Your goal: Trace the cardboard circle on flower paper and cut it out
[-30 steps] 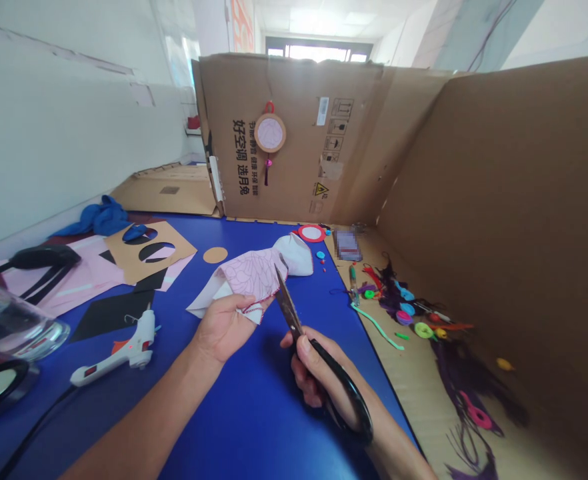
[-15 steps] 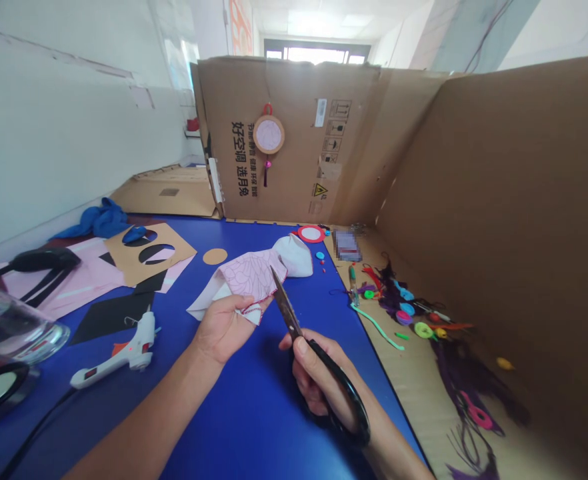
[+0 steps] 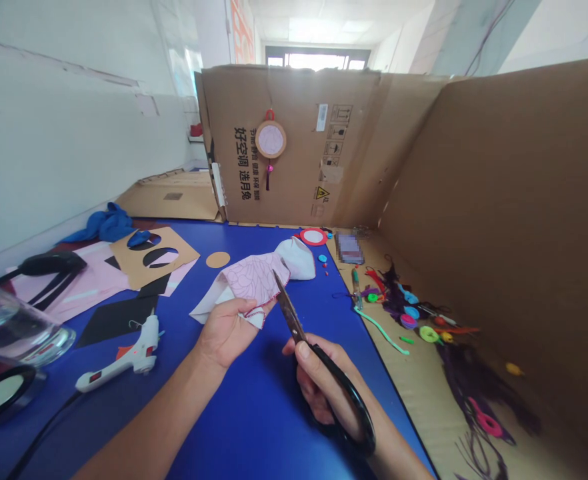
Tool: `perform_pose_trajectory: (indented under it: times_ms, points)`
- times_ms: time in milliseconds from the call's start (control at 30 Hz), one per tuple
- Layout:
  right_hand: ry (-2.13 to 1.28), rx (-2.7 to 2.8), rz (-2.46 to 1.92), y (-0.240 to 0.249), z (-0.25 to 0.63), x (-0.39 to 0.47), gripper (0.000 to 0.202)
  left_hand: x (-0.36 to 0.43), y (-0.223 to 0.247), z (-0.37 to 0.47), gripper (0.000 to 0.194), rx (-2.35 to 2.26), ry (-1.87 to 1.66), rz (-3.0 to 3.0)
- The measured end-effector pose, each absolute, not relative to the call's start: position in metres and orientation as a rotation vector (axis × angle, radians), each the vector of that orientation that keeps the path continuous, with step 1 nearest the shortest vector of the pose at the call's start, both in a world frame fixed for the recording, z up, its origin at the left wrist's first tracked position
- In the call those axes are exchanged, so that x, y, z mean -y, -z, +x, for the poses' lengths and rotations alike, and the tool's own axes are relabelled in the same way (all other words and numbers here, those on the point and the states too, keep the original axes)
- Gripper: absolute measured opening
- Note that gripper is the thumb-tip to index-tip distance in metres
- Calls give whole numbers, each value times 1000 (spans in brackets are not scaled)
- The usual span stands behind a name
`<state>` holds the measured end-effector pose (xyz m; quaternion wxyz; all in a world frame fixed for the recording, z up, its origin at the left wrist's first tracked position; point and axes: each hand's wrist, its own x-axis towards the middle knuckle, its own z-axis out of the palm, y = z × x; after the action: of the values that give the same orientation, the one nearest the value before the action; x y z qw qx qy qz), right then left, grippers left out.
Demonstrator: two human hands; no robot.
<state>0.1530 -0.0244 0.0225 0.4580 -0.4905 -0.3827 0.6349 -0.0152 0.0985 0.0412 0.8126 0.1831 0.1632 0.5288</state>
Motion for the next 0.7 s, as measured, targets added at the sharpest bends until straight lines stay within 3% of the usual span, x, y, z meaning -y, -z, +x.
perform_pose_trajectory:
  times_ms: [700]
  points:
    - [-1524, 1007, -1169, -17, 154, 23, 66, -96, -48, -15, 98, -377, -1139, 410]
